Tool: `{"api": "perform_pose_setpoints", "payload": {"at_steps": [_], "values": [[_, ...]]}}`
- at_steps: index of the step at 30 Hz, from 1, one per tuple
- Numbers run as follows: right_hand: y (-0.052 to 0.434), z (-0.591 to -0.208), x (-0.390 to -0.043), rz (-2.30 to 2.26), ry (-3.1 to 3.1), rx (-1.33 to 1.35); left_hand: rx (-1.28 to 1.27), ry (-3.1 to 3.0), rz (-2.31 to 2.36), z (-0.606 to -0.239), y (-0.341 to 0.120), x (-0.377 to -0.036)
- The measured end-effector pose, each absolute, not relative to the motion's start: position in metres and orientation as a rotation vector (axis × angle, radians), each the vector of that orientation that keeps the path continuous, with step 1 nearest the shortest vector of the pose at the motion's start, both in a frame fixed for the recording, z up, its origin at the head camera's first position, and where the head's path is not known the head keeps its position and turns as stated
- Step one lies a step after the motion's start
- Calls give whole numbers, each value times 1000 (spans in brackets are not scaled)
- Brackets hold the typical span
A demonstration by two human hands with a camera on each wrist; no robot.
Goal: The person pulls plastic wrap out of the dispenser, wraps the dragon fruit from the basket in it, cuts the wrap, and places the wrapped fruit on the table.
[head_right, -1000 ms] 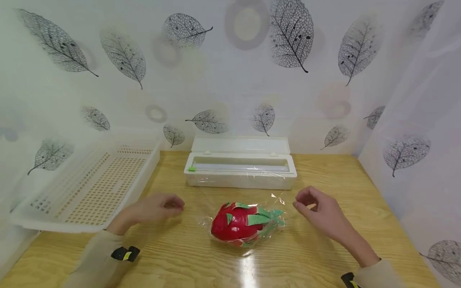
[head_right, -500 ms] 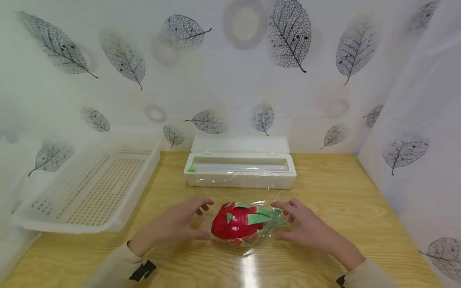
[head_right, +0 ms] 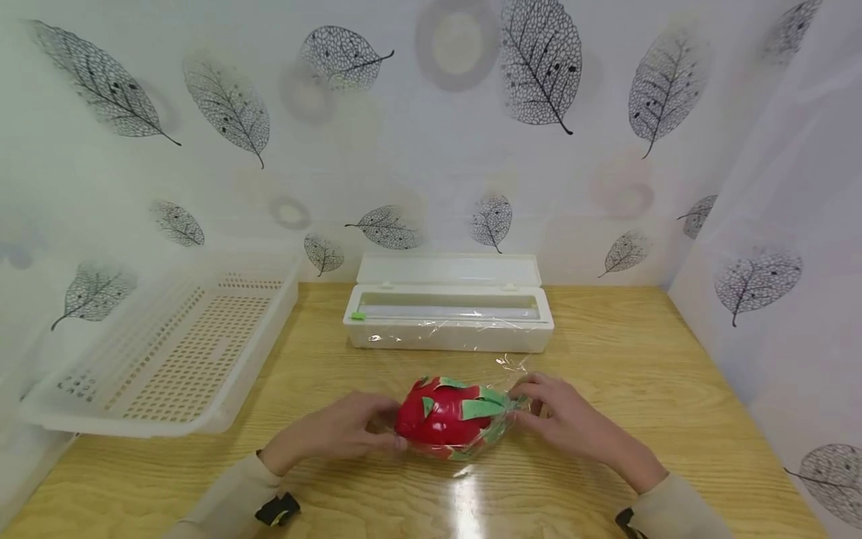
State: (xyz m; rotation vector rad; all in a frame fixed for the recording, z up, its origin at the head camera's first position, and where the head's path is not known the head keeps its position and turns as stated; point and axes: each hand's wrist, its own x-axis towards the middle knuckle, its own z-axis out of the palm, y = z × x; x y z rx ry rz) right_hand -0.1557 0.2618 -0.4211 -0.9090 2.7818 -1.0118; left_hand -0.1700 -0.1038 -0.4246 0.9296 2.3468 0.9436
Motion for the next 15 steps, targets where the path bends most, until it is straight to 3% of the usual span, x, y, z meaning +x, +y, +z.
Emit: {"api": "perform_pose_setpoints", "payload": {"at_steps": [6, 15], "values": [[259, -420, -151, -1046, 2742, -789, 929, 2322, 967, -427, -106, -170], [256, -418, -147, -1111, 2736, -909, 893, 2302, 1055, -421, -105, -167]]}}
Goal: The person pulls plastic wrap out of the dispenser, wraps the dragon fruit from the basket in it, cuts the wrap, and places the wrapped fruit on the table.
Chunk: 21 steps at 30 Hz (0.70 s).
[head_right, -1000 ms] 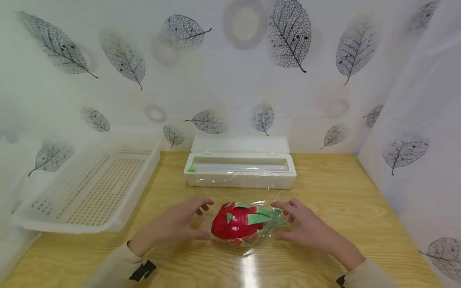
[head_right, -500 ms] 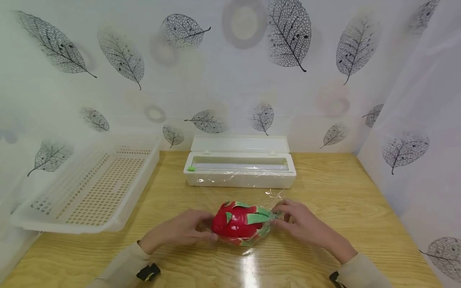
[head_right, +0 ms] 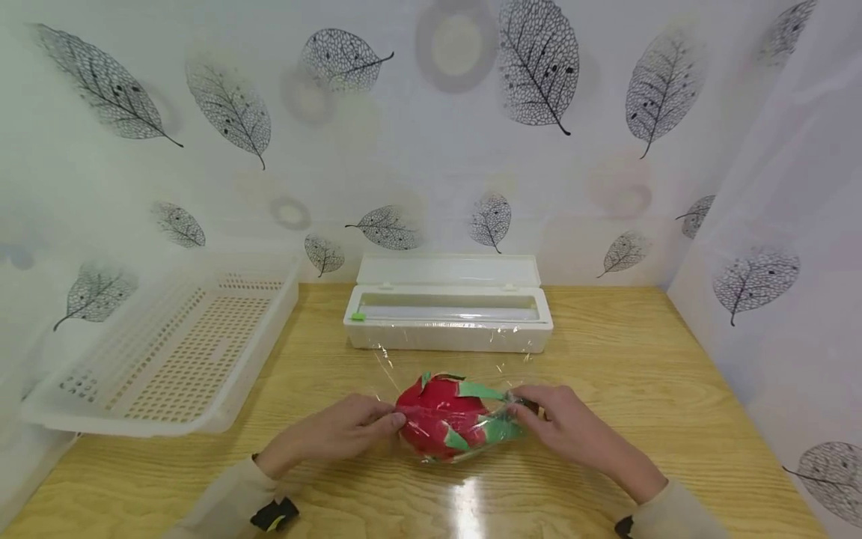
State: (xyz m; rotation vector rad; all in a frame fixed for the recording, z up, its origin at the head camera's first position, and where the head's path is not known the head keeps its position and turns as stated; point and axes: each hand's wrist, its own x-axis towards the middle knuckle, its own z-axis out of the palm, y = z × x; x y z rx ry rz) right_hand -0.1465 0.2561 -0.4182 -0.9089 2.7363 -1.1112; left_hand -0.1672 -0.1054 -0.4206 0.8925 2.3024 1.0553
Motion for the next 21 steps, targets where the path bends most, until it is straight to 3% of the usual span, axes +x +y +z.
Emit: {"api": "perform_pose_setpoints", "payload": {"at_steps": [21], "values": [[254, -415, -170, -1105, 2655, -572, 466, 2529, 1295, -422, -101, -196]]}}
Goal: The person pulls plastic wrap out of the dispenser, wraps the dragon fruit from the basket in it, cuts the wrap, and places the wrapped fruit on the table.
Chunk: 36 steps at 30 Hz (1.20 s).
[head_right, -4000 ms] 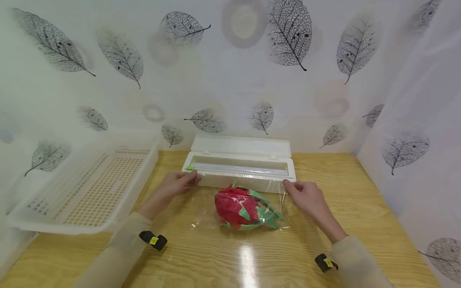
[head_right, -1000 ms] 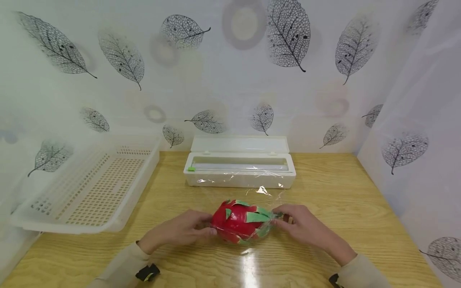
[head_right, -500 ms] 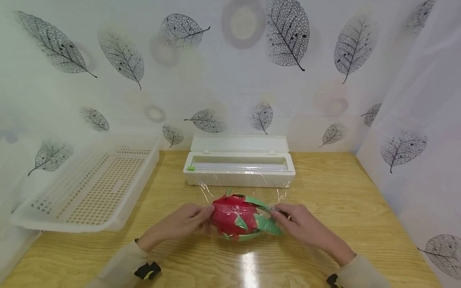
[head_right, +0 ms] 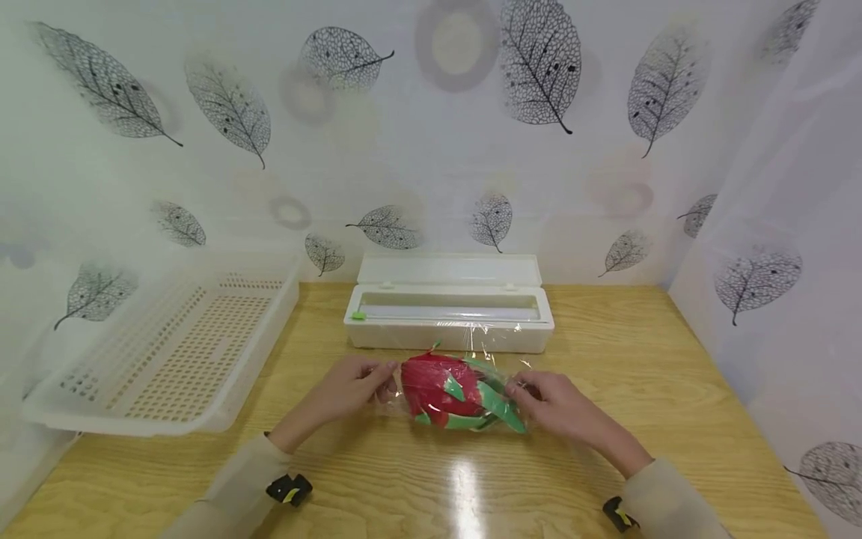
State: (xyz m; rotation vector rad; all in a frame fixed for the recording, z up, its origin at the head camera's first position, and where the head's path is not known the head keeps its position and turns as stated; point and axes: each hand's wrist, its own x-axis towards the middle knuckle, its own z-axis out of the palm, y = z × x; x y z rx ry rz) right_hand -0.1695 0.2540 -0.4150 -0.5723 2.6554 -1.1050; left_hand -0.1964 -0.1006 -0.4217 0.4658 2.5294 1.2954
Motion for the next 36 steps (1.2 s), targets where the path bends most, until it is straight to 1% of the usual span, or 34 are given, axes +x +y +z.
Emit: {"api": "perform_pose_setpoints", "payload": {"at_steps": [6, 15, 19, 24, 30, 33, 36], "values": [[257, -409, -165, -1050, 2835, -524, 501, 2614, 1370, -415, -102, -200], [273, -404, -159, -1090, 2829, -397, 491, 2709, 1367, -410, -105, -200], [277, -405, -160, -1025, 2845, -397, 398, 2761, 1347, -413, -113, -205], [279, -399, -160, -920, 2937, -416, 238, 2912, 1403, -405, -126, -215], [265, -371, -175, -865, 3092, -635, 16, 2973, 1414, -396, -137, -229], [240, -350, -192, -845, 3041, -772, -72, 2873, 1295, -402, -141, -235], [207, -331, -215, -793, 2964, -928, -58, 2779, 1173, -411, -141, -239]]}}
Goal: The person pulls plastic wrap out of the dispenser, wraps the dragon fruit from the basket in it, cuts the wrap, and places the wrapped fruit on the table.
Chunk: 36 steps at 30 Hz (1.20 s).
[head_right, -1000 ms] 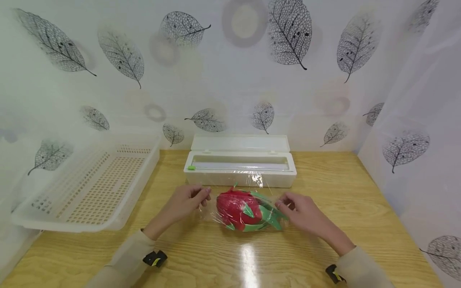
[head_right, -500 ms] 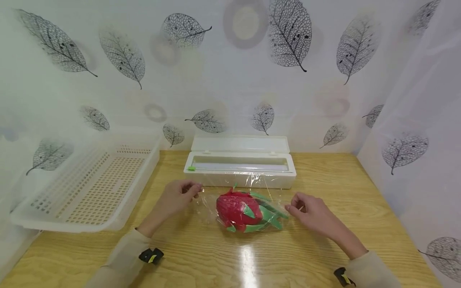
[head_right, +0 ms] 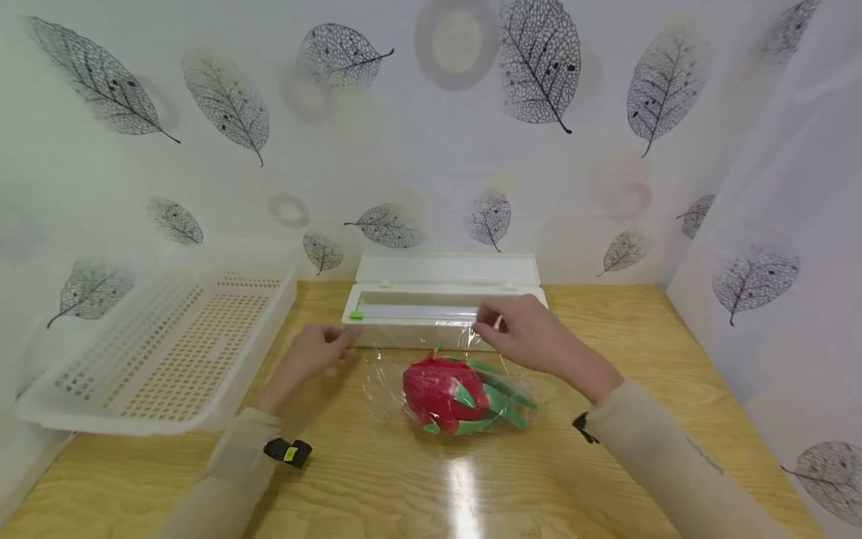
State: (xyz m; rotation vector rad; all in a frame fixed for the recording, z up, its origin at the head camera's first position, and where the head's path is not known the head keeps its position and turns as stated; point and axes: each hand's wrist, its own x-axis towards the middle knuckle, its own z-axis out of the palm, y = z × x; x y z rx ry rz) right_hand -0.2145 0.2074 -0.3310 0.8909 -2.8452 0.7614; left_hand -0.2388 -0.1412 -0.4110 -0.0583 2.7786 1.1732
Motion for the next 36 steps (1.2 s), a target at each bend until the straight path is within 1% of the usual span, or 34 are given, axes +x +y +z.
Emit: {"api": "perform_pose_setpoints", "payload": {"at_steps": [4, 7, 10, 13, 16, 20, 22, 25, 28, 31, 36], "values": [[166, -312, -240, 621, -2872, 1072, 72, 2657, 1227, -416, -134, -242], [150, -300, -251, 470, -2995, 1071, 114, 2561, 1286, -418, -129, -244], [155, -295, -252, 374, -3098, 988, 137, 2503, 1249, -419, -129, -244], [182, -299, -243, 455, -3120, 883, 212, 2443, 1159, -421, -133, -241], [220, -312, -224, 602, -3144, 721, 290, 2358, 1125, -421, -139, -234], [270, -344, -193, 994, -3330, 412, 305, 2228, 1202, -418, -145, -222], [286, -362, -182, 1224, -3415, 281, 289, 2189, 1259, -418, -144, -218], [293, -387, -173, 1511, -3418, 137, 245, 2169, 1343, -420, -138, -214], [287, -403, -168, 1584, -3331, 93, 182, 2182, 1391, -427, -133, -212], [281, -410, -162, 1594, -3268, 45, 145, 2199, 1393, -434, -134, -208], [273, -418, -161, 1722, -3170, 195, 128, 2345, 1353, -431, -139, -199]]}}
